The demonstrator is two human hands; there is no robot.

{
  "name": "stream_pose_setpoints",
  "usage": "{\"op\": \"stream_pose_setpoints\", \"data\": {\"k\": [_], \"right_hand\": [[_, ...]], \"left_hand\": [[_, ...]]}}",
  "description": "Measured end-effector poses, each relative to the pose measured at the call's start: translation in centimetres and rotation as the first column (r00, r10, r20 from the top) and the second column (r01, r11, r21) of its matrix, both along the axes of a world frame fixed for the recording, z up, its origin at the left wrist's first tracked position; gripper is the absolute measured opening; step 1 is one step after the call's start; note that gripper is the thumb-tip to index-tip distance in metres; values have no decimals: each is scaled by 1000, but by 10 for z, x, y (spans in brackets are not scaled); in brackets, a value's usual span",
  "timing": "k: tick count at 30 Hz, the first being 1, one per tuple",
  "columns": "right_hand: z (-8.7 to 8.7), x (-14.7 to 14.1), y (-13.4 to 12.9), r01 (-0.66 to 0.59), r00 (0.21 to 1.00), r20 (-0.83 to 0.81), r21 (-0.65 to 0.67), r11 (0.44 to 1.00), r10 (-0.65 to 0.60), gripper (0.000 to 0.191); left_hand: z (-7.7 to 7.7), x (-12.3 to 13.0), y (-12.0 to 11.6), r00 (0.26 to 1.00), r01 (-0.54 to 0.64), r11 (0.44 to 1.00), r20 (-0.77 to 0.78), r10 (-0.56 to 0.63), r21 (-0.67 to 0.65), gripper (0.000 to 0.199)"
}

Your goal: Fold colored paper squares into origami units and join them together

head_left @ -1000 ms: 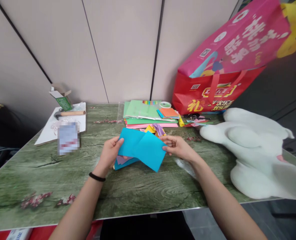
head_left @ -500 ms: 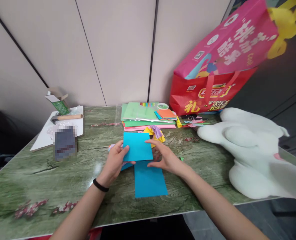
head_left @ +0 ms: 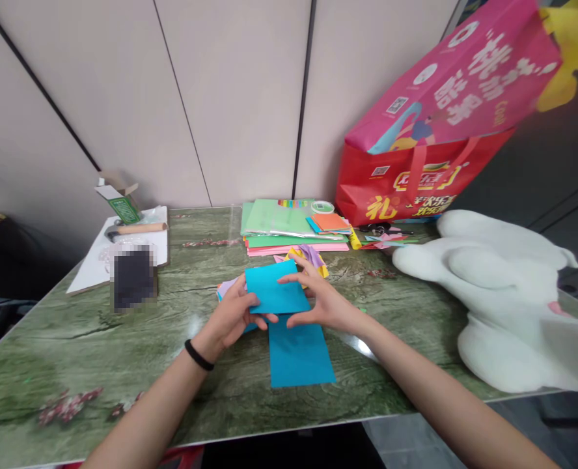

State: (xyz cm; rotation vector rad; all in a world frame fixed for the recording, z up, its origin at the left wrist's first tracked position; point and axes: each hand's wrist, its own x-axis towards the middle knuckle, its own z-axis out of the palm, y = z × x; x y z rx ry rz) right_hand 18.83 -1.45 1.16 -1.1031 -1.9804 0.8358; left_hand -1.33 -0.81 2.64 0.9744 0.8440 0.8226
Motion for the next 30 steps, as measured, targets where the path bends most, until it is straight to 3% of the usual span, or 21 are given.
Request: {"op": "stream_pose_setpoints", "data": {"k": [4,6,10,13,16,18,23,30], "right_hand": [[-6,-5,8,34,989,-142,40,999,-28,32],[-14,-8,12,126,976,-183,33,991,-118,24],[-26,-11,13,262,932,-260,1,965,-253,25],[-29,-13,6,280,913,-298,-35,959,-278,25],[-28,-15,-1,257,895,-362,-63,964,-262,41],[-28,-16,-4,251,888,-380,-73,965,-260,49],[-29,-17,-4,308,902,-306,-42,951,-305,30],[-35,-18,-1,329,872,-359,-75,941,-334,28]], "left_hand": [[-10,-4,3,998,61,998,32,-60,-28,52],[-13,-4,2,996,76,997,36,-76,-8,49],[-13,-4,0,991,97,987,74,-107,127,68],[-13,-2,-2,997,64,972,24,-71,226,81],[-14,1,-4,992,-39,952,-104,73,304,66],[-15,2,-4,987,-66,950,-119,107,306,56],[-18,2,-3,993,-66,959,-72,89,274,47],[-18,3,-3,993,-61,960,-83,87,273,42]]}}
